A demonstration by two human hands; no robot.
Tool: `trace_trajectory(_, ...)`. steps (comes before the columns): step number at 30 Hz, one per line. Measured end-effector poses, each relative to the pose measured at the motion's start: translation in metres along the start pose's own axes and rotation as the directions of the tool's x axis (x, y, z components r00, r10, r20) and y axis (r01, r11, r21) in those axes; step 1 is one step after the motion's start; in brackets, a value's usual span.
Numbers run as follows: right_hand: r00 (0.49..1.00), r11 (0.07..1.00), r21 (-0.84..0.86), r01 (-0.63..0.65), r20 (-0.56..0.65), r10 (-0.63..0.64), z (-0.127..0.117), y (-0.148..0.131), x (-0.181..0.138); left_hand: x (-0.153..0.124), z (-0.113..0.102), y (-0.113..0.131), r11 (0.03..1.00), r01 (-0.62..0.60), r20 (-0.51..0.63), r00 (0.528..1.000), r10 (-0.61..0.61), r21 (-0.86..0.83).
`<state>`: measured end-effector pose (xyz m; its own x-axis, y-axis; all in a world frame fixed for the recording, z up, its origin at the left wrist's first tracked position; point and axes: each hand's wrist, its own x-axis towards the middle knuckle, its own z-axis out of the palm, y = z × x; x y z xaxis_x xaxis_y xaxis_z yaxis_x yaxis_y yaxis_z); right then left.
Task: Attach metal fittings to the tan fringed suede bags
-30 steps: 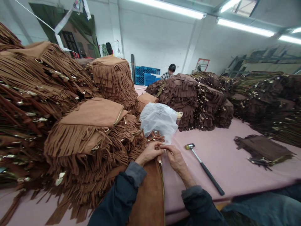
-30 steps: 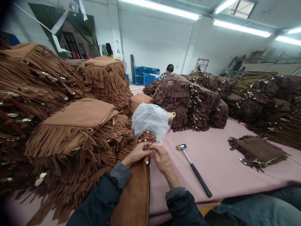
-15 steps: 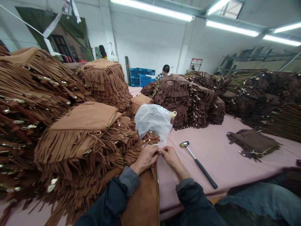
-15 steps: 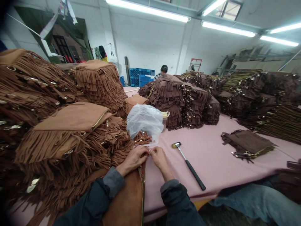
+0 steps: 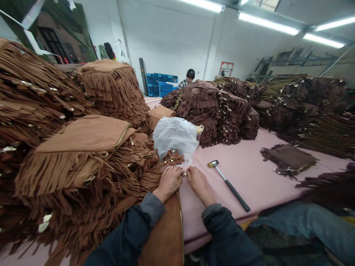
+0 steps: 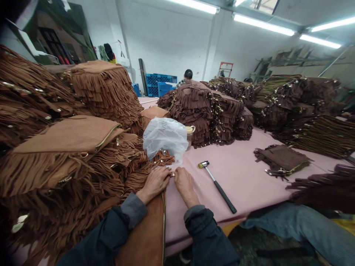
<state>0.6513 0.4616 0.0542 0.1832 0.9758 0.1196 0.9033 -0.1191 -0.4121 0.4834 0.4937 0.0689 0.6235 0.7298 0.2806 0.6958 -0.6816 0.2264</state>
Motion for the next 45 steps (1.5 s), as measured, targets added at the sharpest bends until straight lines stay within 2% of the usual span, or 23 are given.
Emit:
trace_trajectory(2, 0.993, 0.997, -0.054, -0.062, -0.107, 0.056, -0.012, 0.017, 0.004, 0.003, 0.001, -0.005, 0.999, 0.046, -0.003, 0.999, -0.046, -0.002)
trace_trajectory(5, 0.941, 0.963, -0.123, -0.240, -0.272, 0.200, -0.031, 0.058, 0.007, 0.006, 0.002, -0.009, 0.997, 0.079, -0.013, 0.997, -0.079, -0.010)
trace_trajectory(6, 0.925, 0.940, -0.144, -0.310, -0.273, 0.263, -0.035, 0.072, 0.007, 0.006, 0.002, -0.009, 0.997, 0.081, -0.013, 0.997, -0.081, -0.014)
trace_trajectory(8, 0.903, 0.889, -0.188, -0.417, -0.199, 0.382, -0.040, 0.097, 0.005, 0.005, 0.002, -0.009, 0.997, 0.076, -0.012, 0.997, -0.077, -0.023)
trace_trajectory(10, 0.893, 0.865, -0.221, -0.451, -0.110, 0.437, -0.040, 0.113, 0.001, 0.004, 0.001, -0.009, 0.997, 0.068, -0.025, 0.997, -0.069, -0.033)
trace_trajectory(12, 0.898, 0.867, -0.233, -0.440, -0.079, 0.434, -0.041, 0.118, 0.000, 0.003, 0.001, -0.008, 0.998, 0.060, -0.046, 0.997, -0.062, -0.034)
trace_trajectory(16, 0.927, 0.901, -0.216, -0.376, -0.087, 0.365, -0.047, 0.104, 0.002, 0.003, 0.004, -0.007, 0.998, 0.059, -0.044, 0.997, -0.058, 0.018)
trace_trajectory(19, 0.984, 0.986, -0.035, -0.165, -0.075, 0.162, -0.045, 0.075, -0.003, 0.003, 0.005, -0.005, 0.995, 0.079, -0.027, 0.997, -0.078, 0.059)
trace_trajectory(21, 0.999, 0.996, 0.091, -0.017, -0.044, 0.021, -0.036, 0.053, -0.012, 0.003, 0.004, -0.003, 0.996, 0.073, -0.015, 0.997, -0.072, 0.058)
trace_trajectory(24, 0.998, 0.992, 0.106, 0.064, 0.021, -0.066, -0.018, 0.024, -0.026, 0.002, -0.001, -0.002, 0.999, 0.042, 0.002, 0.999, -0.042, 0.027)
trace_trajectory(27, 0.997, 0.997, 0.023, 0.077, 0.023, -0.078, -0.010, 0.010, -0.035, 0.001, -0.003, -0.003, 0.999, 0.032, 0.011, 0.999, -0.032, 0.007)
trace_trajectory(32, 0.990, 0.995, -0.010, 0.101, -0.102, -0.101, -0.014, 0.007, -0.036, 0.002, 0.002, -0.007, 0.999, 0.047, 0.013, 0.999, -0.047, 0.017)
trace_trajectory(35, 0.994, 0.990, -0.092, 0.103, -0.010, -0.105, -0.013, 0.005, -0.037, 0.002, 0.007, -0.010, 0.999, 0.046, 0.010, 0.999, -0.046, 0.029)
trace_trajectory(37, 0.995, 0.985, -0.158, 0.073, 0.072, -0.062, -0.012, 0.006, -0.037, 0.001, 0.010, -0.011, 0.998, 0.053, -0.001, 0.999, -0.053, 0.029)
trace_trajectory(39, 0.996, 0.981, -0.193, 0.023, 0.091, -0.005, -0.012, 0.008, -0.036, 0.000, 0.012, -0.012, 0.998, 0.058, -0.017, 0.998, -0.057, 0.019)
trace_trajectory(42, 0.996, 0.974, -0.217, -0.062, 0.046, 0.073, -0.017, 0.016, -0.032, -0.001, 0.013, -0.014, 0.997, 0.070, -0.044, 0.996, -0.072, -0.042)
trace_trajectory(45, 0.988, 0.957, -0.242, -0.157, -0.032, 0.153, -0.024, 0.025, -0.026, 0.000, 0.011, -0.018, 0.971, 0.135, -0.057, 0.987, -0.149, -0.198)
